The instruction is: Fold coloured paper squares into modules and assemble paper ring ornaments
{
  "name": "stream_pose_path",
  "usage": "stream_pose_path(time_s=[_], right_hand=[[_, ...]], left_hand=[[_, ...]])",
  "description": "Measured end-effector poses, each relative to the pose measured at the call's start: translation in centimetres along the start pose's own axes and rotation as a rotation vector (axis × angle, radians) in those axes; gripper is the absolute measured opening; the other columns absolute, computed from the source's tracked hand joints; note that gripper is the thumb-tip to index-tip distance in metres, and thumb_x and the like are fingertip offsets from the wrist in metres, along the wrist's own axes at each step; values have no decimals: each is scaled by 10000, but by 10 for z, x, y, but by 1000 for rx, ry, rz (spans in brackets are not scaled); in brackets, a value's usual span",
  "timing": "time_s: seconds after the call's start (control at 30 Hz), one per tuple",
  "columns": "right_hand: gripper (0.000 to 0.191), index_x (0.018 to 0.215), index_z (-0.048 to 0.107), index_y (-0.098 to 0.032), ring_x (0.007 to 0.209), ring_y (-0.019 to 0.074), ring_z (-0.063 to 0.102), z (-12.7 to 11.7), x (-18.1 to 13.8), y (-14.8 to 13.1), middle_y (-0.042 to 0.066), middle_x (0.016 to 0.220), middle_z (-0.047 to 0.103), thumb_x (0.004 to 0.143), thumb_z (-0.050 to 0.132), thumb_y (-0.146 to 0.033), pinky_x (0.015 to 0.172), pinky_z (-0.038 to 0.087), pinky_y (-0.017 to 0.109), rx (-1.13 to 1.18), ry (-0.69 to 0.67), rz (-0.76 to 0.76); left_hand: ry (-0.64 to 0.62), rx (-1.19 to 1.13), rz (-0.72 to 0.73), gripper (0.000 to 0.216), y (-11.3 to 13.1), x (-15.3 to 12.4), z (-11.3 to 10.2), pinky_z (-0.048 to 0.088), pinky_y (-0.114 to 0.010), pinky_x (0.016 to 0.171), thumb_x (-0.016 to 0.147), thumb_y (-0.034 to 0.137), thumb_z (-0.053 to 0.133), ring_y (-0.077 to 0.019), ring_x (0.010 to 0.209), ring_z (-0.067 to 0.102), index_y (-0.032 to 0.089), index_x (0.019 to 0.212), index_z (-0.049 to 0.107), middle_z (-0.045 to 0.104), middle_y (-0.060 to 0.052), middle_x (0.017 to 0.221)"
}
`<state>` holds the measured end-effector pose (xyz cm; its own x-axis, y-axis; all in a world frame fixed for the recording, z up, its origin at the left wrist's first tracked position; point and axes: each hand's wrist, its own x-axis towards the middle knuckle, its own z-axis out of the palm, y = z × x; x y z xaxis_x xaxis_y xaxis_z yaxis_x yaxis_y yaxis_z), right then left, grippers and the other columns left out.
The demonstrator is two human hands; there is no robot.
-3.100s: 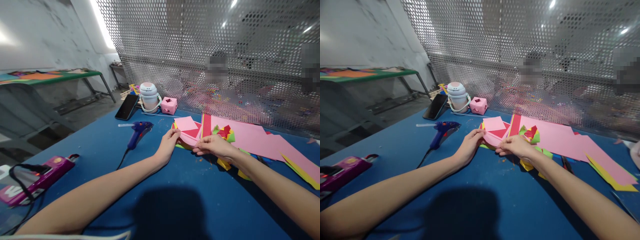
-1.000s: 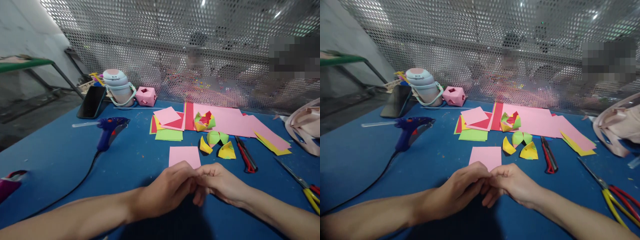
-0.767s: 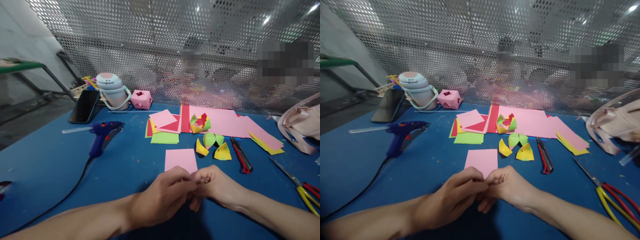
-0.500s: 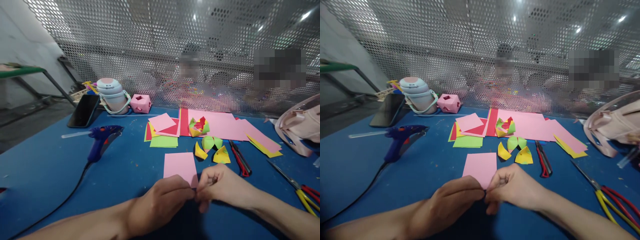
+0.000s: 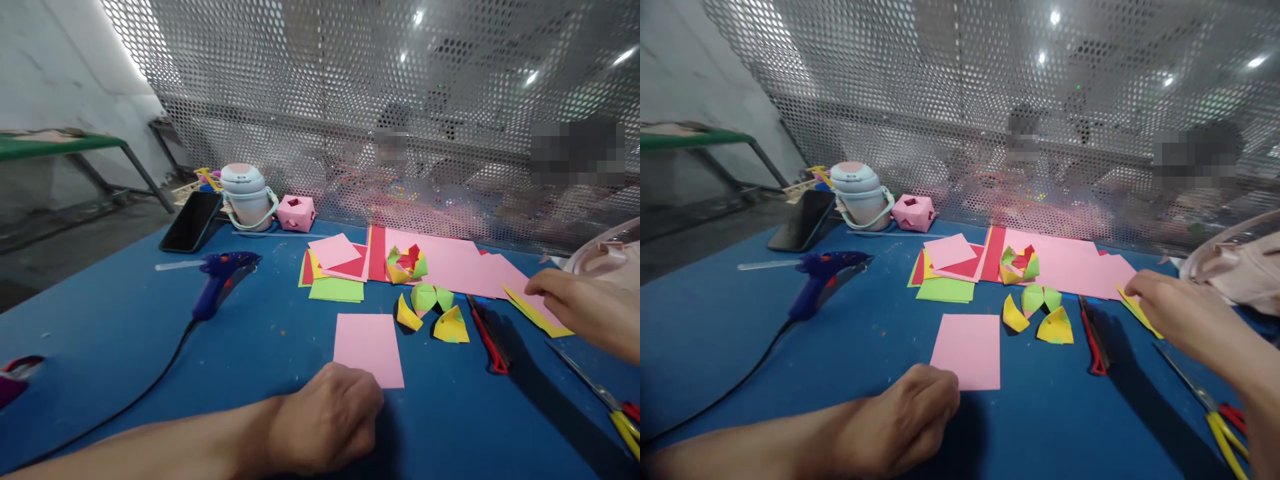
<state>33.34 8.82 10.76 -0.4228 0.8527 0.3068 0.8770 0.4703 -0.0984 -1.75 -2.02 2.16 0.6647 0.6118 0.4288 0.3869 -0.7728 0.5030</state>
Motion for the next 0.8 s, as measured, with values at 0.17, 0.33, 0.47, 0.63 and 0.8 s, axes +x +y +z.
stream_pose_path(time_s=[0.17,0.33,0.47,0.63,0.8], right_hand=[[387,593,454,-232,456,182,480,-8,4,-41,56,524,534,876,237,-380,492,318,325,-229,36,16],[284,773,548,-223,509,185,574,-1,-4,-81,65,650,640,879,313,-341,514,396,311,-61,78,-124],[204,970,587,-229,625,179,650,18,-12,-103,53,768,697,877,412,-277,563,467,274,278,-82,-277],[206,820,629,-212,661,154,620,49,-17,-135,32,734,667,906,449,-264,621,454,259,392,-326,-350],[176,996,606,-176,942,244,573,86,-23,-150,113,1049,628,864,513,-248,800,465,379,295,-305,-485]], left_hand=[[11,-72,-200,226,-14,3,-9,252,-200,453,778,93,344,-73,444,298,187,572,335,413,46,503],[227,17,-530,209,-36,12,-10,319,-191,519,802,156,374,-89,520,452,180,615,463,516,25,566],[296,-48,-525,165,-43,14,-12,350,-190,548,811,168,438,-98,561,506,167,686,546,579,13,612],[328,-75,-538,131,-51,13,-13,376,-205,572,776,135,479,-113,588,519,175,681,560,583,13,635],[190,87,-571,156,-63,10,-6,412,-319,749,732,183,562,-211,837,542,183,886,543,603,-57,878]])
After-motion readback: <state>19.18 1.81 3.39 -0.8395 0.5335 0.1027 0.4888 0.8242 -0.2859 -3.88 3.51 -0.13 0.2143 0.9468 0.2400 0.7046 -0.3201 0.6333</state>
